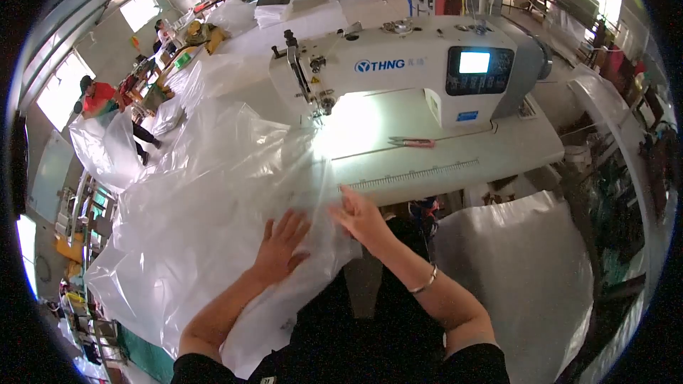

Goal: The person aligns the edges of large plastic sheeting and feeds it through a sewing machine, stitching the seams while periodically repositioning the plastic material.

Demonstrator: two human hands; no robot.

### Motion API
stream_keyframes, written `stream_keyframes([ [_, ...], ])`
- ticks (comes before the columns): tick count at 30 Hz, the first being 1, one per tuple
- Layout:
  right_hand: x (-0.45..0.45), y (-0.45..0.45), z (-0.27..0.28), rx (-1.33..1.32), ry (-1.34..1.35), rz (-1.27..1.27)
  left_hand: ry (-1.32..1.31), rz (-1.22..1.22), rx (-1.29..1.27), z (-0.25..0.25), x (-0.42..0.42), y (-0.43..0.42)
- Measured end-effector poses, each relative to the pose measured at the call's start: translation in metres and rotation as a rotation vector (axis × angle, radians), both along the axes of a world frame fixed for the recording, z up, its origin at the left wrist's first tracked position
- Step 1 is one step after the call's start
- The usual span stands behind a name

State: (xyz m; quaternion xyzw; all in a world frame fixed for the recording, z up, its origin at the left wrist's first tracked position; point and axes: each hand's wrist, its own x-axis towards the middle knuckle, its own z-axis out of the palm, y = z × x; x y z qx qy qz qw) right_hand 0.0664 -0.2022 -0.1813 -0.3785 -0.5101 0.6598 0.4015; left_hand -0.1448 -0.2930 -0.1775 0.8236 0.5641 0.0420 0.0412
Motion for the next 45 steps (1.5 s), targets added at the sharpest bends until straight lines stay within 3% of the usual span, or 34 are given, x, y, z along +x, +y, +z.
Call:
stream_keyframes([
  [1, 0.009, -0.019, 0.001, -0.160, 0.141, 0.138, 0.016, 0.011, -0.048, -0.008, -0.003, -0.029],
  [4, 0.023, -0.052, -0.052, -0.140, 0.053, 0.337, -0.038, 0.032, -0.101, -0.026, -0.019, -0.086],
  [6, 0.024, -0.073, -0.075, -0.178, 0.106, 0.368, -0.129, -0.009, -0.313, -0.030, -0.030, -0.103],
  [7, 0.026, -0.081, -0.080, -0.203, 0.154, 0.400, -0.325, -0.065, -0.272, -0.039, -0.043, -0.104],
  [10, 0.030, -0.091, -0.062, -0.200, 0.127, 0.426, -0.499, 0.106, -0.174, 0.029, 0.015, -0.097],
  [14, 0.045, -0.103, -0.045, -0.076, 0.124, 0.427, -0.436, 0.099, -0.119, 0.051, 0.073, -0.113],
  [16, 0.059, -0.106, -0.043, 0.148, -0.245, 0.332, 0.094, 0.116, -0.085, 0.025, 0.066, -0.131],
  [18, 0.069, -0.105, -0.059, 0.211, -0.381, 0.194, 0.025, 0.214, -0.040, 0.004, 0.044, -0.152],
  [20, 0.069, -0.109, -0.062, 0.266, -0.515, 0.057, -0.218, 0.451, -0.221, 0.004, 0.027, -0.174],
  [22, 0.054, -0.116, -0.044, 0.443, -0.185, -0.225, -0.246, 0.431, -0.147, 0.010, 0.024, -0.190],
  [24, 0.028, -0.121, -0.030, 0.395, -0.055, -0.151, -0.275, 0.411, -0.074, 0.019, 0.026, -0.202],
  [26, 0.001, -0.120, -0.034, -0.020, 0.486, -0.041, -0.428, 0.439, -0.050, 0.027, 0.030, -0.204],
  [27, 0.000, -0.118, -0.031, -0.018, 0.490, -0.041, -0.424, 0.438, -0.046, 0.033, 0.033, -0.205],
  [29, 0.000, -0.115, -0.022, -0.131, 0.459, 0.496, -0.517, 0.445, -0.144, 0.045, 0.040, -0.205],
  [30, -0.005, -0.123, -0.023, 0.009, 0.361, 0.622, -0.512, 0.445, -0.138, 0.051, 0.038, -0.201],
  [32, -0.009, -0.149, -0.026, 0.194, 0.251, 0.865, -0.335, 0.158, 0.162, 0.064, 0.034, -0.186],
  [34, -0.014, -0.185, -0.044, 0.402, 0.136, 0.914, -0.413, 0.215, 0.175, 0.080, 0.049, -0.167],
  [35, -0.009, -0.190, -0.033, 0.515, 0.009, 1.000, -0.523, 0.238, 0.037, 0.083, 0.058, -0.156],
  [37, -0.005, -0.204, -0.044, 0.677, -0.060, 0.937, -0.634, 0.255, -0.102, 0.074, 0.078, -0.139],
  [39, 0.000, -0.207, -0.046, 0.747, -0.063, 0.866, -0.426, 0.204, 0.125, 0.042, 0.085, -0.121],
  [40, 0.007, -0.203, -0.041, 0.951, -0.076, 0.802, -0.426, 0.199, 0.126, 0.030, 0.082, -0.117],
  [41, 0.014, -0.198, -0.037, 1.154, -0.091, 0.727, -0.538, 0.302, 0.051, 0.020, 0.079, -0.113],
  [42, 0.024, -0.194, -0.037, 1.155, -0.097, 0.719, -0.650, 0.404, -0.026, 0.013, 0.077, -0.112],
  [44, 0.047, -0.182, -0.039, 0.556, -0.339, 0.674, -0.718, 0.363, -0.004, 0.008, 0.077, -0.115],
  [45, 0.055, -0.171, -0.044, 0.514, -0.335, 0.301, -0.785, 0.335, 0.016, 0.006, 0.077, -0.117],
])
